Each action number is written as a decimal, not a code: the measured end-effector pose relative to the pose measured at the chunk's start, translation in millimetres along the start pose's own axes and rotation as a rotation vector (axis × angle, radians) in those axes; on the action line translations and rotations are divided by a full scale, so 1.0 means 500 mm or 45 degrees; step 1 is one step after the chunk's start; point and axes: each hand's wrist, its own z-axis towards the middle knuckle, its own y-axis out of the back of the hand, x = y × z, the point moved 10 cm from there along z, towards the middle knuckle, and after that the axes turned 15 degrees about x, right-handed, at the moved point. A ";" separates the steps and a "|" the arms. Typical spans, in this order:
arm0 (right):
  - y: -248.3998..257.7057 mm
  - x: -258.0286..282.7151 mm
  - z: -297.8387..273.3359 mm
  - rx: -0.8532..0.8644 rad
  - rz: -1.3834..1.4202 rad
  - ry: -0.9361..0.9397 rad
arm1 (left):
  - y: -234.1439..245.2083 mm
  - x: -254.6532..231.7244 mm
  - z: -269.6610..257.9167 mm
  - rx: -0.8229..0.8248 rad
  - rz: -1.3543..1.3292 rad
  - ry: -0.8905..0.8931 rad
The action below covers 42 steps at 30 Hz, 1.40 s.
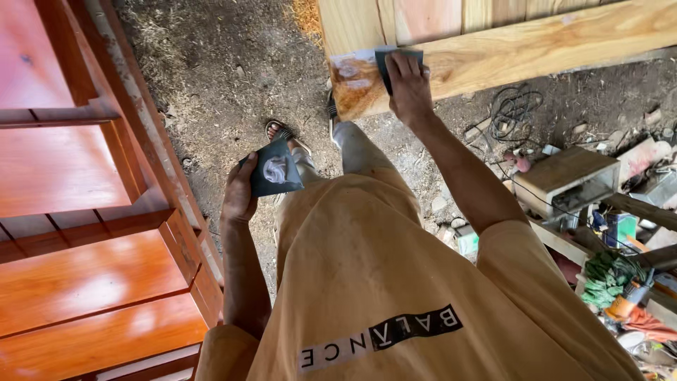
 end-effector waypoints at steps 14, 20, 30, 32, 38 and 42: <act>0.110 -0.330 0.222 0.218 1.792 0.291 | -0.007 0.096 -0.126 -0.364 -0.263 -0.449; 0.006 -0.322 0.187 0.123 1.822 0.265 | -0.101 0.247 -0.161 -0.534 -0.484 -0.586; 0.027 -0.309 0.171 0.103 1.816 0.383 | -0.190 0.259 -0.109 -0.547 -0.383 -0.599; 0.018 -0.300 0.165 0.142 1.802 0.369 | -0.197 0.253 -0.110 -0.551 -0.376 -0.605; 0.144 -0.292 0.114 -0.579 1.057 0.655 | -0.212 0.253 -0.096 -0.548 -0.395 -0.624; 0.085 -0.348 0.170 0.035 1.407 0.263 | -0.218 0.277 -0.098 -0.510 -0.421 -0.602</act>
